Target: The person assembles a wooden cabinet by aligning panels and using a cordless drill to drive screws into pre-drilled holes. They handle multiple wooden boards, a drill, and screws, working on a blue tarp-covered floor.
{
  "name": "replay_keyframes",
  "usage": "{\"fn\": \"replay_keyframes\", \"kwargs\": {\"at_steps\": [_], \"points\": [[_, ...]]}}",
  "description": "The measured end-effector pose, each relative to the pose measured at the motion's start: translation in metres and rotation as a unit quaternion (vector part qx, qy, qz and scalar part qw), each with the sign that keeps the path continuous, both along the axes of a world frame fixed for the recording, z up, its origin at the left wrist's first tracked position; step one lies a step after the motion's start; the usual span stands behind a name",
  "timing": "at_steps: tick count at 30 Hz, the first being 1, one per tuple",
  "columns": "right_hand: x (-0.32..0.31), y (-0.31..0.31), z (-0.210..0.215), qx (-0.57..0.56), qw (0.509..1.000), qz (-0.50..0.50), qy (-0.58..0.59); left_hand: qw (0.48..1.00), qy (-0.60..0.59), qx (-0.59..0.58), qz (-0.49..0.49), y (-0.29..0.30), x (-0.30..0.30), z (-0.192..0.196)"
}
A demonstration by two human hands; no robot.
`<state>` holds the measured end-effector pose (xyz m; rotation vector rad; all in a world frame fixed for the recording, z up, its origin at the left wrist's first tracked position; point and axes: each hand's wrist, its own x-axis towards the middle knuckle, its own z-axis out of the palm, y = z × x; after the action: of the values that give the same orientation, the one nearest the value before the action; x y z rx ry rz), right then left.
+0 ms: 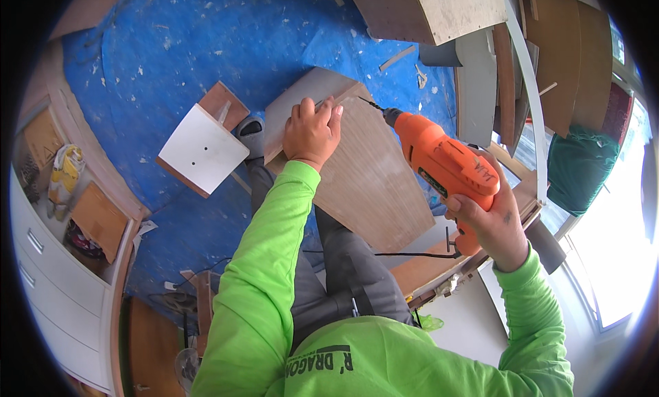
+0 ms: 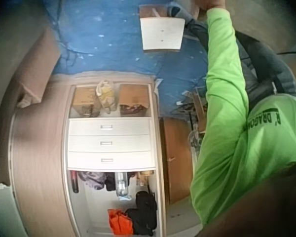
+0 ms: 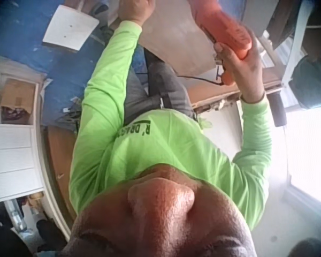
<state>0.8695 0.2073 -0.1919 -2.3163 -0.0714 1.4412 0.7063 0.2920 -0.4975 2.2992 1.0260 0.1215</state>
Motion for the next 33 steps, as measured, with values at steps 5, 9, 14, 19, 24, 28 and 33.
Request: {"fn": "replay_keyframes", "kwargs": {"at_steps": [5,9,14,19,24,28,33], "points": [[0.008,0.003,-0.001,-0.005,1.0,0.022,0.01,1.0,0.008,-0.003,0.0,0.001,0.001,0.001],[0.007,0.006,-0.003,0.021,0.999,0.048,0.003,1.0,0.003,-0.003,0.002,0.001,0.0,0.001],[0.006,0.005,-0.005,0.013,0.998,0.053,-0.008,0.999,-0.021,0.027,0.003,0.001,0.0,-0.004],[0.008,0.01,-0.003,0.003,0.999,0.036,0.006,0.999,-0.025,0.028,0.006,0.001,-0.001,-0.005],[0.008,0.008,-0.003,0.003,1.0,0.025,0.008,0.999,-0.023,0.022,0.006,0.001,0.0,-0.005],[0.008,0.01,-0.002,-0.008,1.0,-0.008,0.023,0.999,-0.027,0.028,0.007,0.001,-0.001,-0.006],[0.01,0.011,-0.003,0.0,1.0,0.016,0.015,1.0,-0.014,0.012,0.001,0.003,-0.001,-0.002]]}}
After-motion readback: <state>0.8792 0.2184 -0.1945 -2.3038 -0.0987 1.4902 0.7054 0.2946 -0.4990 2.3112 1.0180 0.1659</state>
